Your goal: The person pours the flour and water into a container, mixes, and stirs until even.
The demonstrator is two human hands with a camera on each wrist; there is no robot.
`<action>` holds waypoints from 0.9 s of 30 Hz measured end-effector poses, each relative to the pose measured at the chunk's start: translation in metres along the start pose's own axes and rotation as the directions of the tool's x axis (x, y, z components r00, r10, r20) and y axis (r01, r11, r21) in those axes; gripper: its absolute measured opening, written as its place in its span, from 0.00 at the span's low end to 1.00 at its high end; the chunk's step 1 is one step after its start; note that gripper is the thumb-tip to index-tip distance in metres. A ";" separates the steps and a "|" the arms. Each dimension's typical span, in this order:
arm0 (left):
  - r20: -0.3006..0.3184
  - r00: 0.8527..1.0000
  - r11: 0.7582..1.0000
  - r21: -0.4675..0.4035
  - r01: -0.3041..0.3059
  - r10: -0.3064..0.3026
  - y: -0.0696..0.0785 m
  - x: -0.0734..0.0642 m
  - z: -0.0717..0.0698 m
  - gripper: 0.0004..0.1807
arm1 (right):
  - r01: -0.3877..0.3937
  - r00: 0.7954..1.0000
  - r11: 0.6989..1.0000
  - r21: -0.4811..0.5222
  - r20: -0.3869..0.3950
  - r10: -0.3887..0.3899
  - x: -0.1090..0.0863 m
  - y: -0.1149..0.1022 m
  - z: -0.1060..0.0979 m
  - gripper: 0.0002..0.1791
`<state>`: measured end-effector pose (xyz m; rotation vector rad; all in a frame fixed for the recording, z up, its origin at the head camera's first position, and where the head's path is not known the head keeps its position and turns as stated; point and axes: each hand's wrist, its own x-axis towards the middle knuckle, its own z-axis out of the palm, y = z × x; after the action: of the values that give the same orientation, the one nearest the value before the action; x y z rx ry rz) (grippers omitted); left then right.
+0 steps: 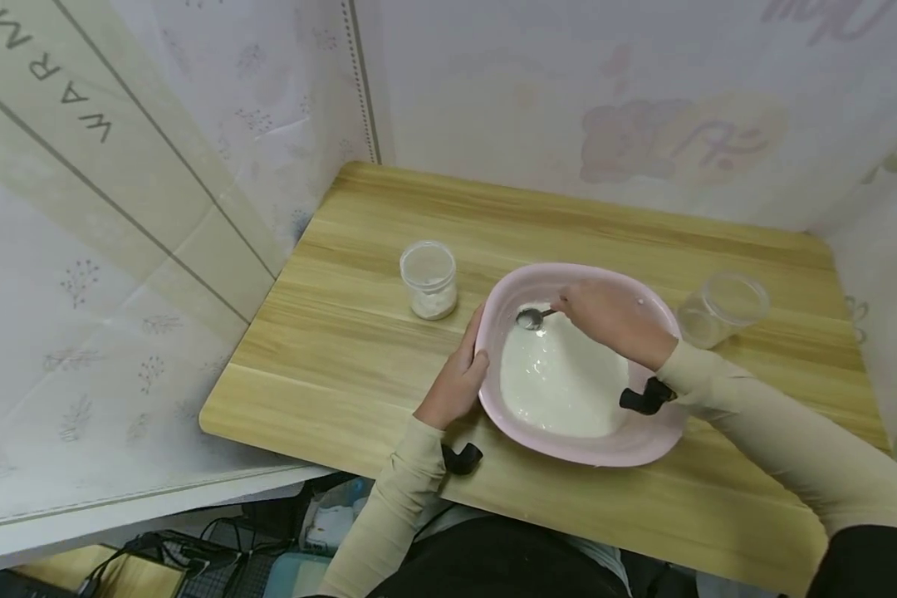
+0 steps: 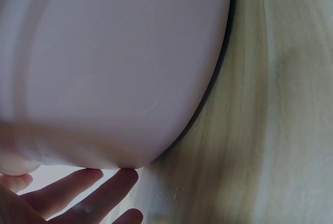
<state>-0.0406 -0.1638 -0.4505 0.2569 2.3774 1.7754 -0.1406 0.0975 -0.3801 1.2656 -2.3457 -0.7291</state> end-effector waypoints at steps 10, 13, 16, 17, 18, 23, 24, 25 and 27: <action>-0.009 1.000 1.000 -0.018 0.021 -0.021 0.001 0.000 -0.003 0.39 | -0.473 0.844 0.753 0.458 0.481 0.238 -0.004 0.022 -0.013 0.26; -0.004 1.000 1.000 -0.022 0.017 -0.017 0.000 0.000 -0.003 0.39 | -0.430 0.856 0.806 0.408 0.469 0.218 -0.015 0.025 -0.022 0.23; -0.004 1.000 1.000 -0.021 0.018 -0.018 -0.002 0.000 -0.003 0.39 | -0.383 0.858 0.847 0.369 0.483 0.177 -0.022 0.026 -0.032 0.23; -0.004 1.000 1.000 -0.022 0.019 -0.019 -0.002 0.000 -0.004 0.38 | -0.374 0.849 0.852 0.366 0.505 0.156 -0.024 0.027 -0.035 0.23; -0.005 1.000 1.000 -0.021 0.021 -0.021 -0.003 0.000 -0.004 0.38 | -0.367 0.838 0.855 0.367 0.530 0.132 -0.025 0.027 -0.037 0.23; -0.012 1.000 0.999 -0.018 0.027 -0.027 -0.003 -0.001 -0.005 0.37 | -0.322 0.805 0.832 0.452 0.594 -0.011 -0.026 0.026 -0.050 0.18; -0.015 0.999 0.999 -0.017 0.028 -0.028 -0.002 -0.001 -0.005 0.37 | -0.297 0.808 0.832 0.469 0.588 -0.043 -0.026 0.024 -0.052 0.17; -0.018 0.999 0.999 -0.016 0.027 -0.028 -0.002 -0.001 -0.005 0.38 | -0.269 0.811 0.828 0.491 0.580 -0.080 -0.026 0.022 -0.054 0.16; -0.020 1.000 1.000 -0.018 0.022 -0.023 -0.002 -0.001 -0.004 0.38 | -0.237 0.794 0.809 0.538 0.587 -0.158 -0.023 0.017 -0.058 0.13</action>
<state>-0.0405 -0.1689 -0.4516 0.2103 2.3676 1.7960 -0.1080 0.1101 -0.3257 1.3339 -3.3263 -0.4264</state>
